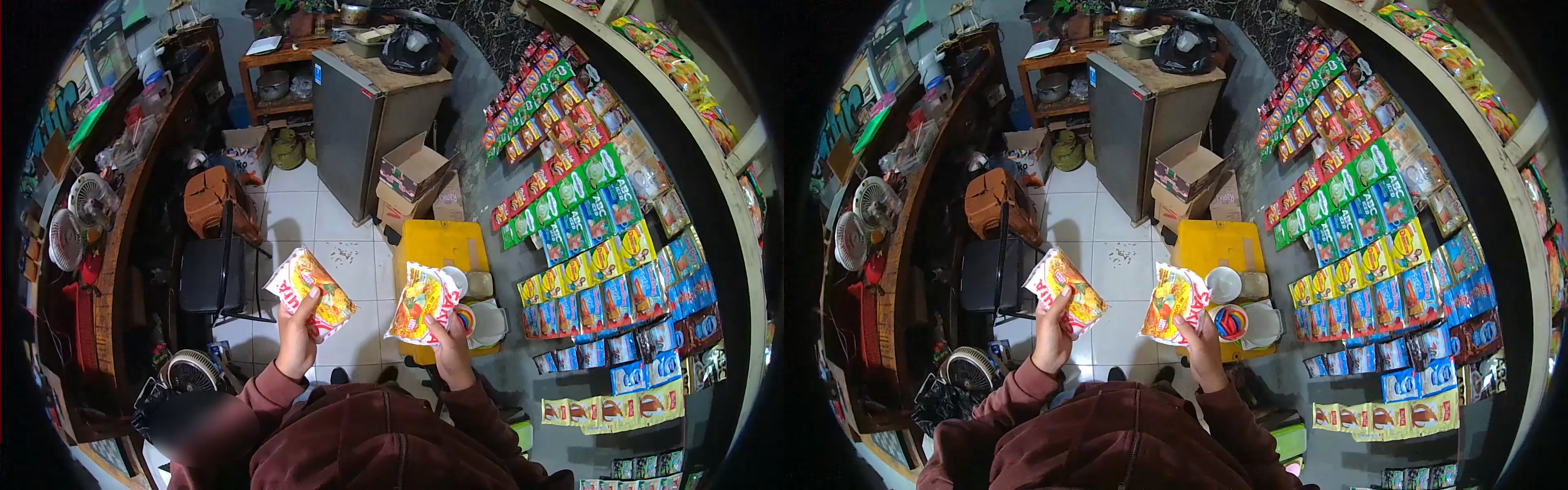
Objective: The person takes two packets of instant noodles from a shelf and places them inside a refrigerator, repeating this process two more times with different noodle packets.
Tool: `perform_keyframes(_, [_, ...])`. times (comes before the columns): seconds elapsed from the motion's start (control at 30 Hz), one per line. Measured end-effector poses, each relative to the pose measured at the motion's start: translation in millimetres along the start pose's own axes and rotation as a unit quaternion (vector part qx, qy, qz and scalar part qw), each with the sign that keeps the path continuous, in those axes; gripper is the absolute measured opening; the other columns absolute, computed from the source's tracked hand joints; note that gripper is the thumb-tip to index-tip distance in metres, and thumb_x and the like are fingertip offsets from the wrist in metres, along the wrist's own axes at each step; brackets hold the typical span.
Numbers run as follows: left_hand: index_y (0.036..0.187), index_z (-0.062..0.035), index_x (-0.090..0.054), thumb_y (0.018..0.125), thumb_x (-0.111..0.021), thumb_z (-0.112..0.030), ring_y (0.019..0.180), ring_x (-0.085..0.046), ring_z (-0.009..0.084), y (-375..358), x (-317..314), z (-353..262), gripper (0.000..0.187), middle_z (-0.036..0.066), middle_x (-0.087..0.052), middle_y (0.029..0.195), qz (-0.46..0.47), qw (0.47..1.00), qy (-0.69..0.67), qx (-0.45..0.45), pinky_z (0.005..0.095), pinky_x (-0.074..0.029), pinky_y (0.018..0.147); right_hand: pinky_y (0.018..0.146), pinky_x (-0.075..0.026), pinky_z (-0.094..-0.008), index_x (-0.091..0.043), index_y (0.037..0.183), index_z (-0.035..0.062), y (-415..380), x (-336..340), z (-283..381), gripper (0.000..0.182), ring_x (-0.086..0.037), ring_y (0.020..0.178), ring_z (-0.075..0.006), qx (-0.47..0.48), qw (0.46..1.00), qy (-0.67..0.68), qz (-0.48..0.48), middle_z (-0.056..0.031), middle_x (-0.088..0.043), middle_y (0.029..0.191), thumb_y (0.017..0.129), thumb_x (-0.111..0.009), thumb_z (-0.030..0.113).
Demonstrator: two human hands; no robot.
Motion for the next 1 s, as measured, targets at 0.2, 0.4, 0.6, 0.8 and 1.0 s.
perform_keyframes(0.2, [0.118, -0.0016, -0.055, 0.092, -0.064, -0.014, 0.088, -0.066, 0.0145, 29.9, -22.8, 8.1, 0.03, 0.006, -0.066, 0.102, -0.017, 1.0, -0.016, 0.001, 0.0309, -0.055, 0.078, 0.095, -0.049, -0.0334, -0.045, 0.133, 0.0017, 44.5, 15.5, 7.1, 0.04, -0.06, 0.111, -0.0175, -0.04, 0.999, 0.017, -0.011, -0.0077, -0.058, 0.124, 0.095, -0.055, 0.006])
perform_keyframes(0.4, [0.119, -0.004, -0.054, 0.091, -0.066, -0.015, 0.085, -0.067, 0.0127, 65.0, -49.6, 7.7, 0.033, 0.006, -0.066, 0.101, -0.036, 0.999, 0.006, -0.005, 0.0261, -0.054, 0.067, 0.098, -0.046, -0.0337, -0.045, 0.134, 0.0023, 112.2, 24.9, 24.3, 0.039, -0.057, 0.116, -0.0164, -0.024, 0.997, 0.026, 0.068, -0.0068, -0.057, 0.127, 0.096, -0.056, 0.007])
perform_keyframes(0.6, [0.119, -0.0038, -0.054, 0.091, -0.066, -0.015, 0.085, -0.067, 0.013, 91.1, -73.3, 2.5, 0.032, 0.006, -0.065, 0.103, -0.077, 0.995, -0.006, -0.064, 0.0262, -0.054, 0.067, 0.099, -0.045, -0.0332, -0.047, 0.133, 0.0023, 176.8, 18.2, 36.3, 0.037, -0.057, 0.115, -0.0156, -0.042, 0.991, -0.007, 0.127, -0.0066, -0.058, 0.127, 0.097, -0.056, 0.007])
perform_keyframes(0.8, [0.119, -0.004, -0.053, 0.092, -0.065, -0.017, 0.084, -0.067, 0.0139, 98.1, -47.7, -6.6, 0.032, 0.005, -0.066, 0.102, -0.144, 0.985, -0.025, -0.092, 0.0277, -0.055, 0.068, 0.101, -0.043, -0.0334, -0.044, 0.136, 0.0011, 209.7, -12.4, 17.6, 0.041, -0.055, 0.118, -0.0154, -0.096, 0.98, -0.002, 0.173, -0.0075, -0.056, 0.13, 0.097, -0.055, 0.009])
perform_keyframes(1.0, [0.124, -0.0026, -0.051, 0.093, -0.063, -0.015, 0.093, -0.067, 0.0172, 122.3, -1.8, -28.0, 0.035, 0.008, -0.065, 0.107, -0.18, 0.977, -0.052, -0.105, 0.0323, -0.056, 0.079, 0.102, -0.043, -0.0338, -0.043, 0.135, 0.0014, 243.7, -67.2, -6.1, 0.047, -0.054, 0.119, -0.0154, -0.102, 0.963, -0.055, 0.241, -0.008, -0.055, 0.131, 0.091, -0.061, 0.001])
Point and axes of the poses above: each hand's wrist, its own y-axis towards the middle knuckle, its own x-axis out of the back of the hand, z = x × y, the point moved 5 cm from there along y, towards the middle knuckle
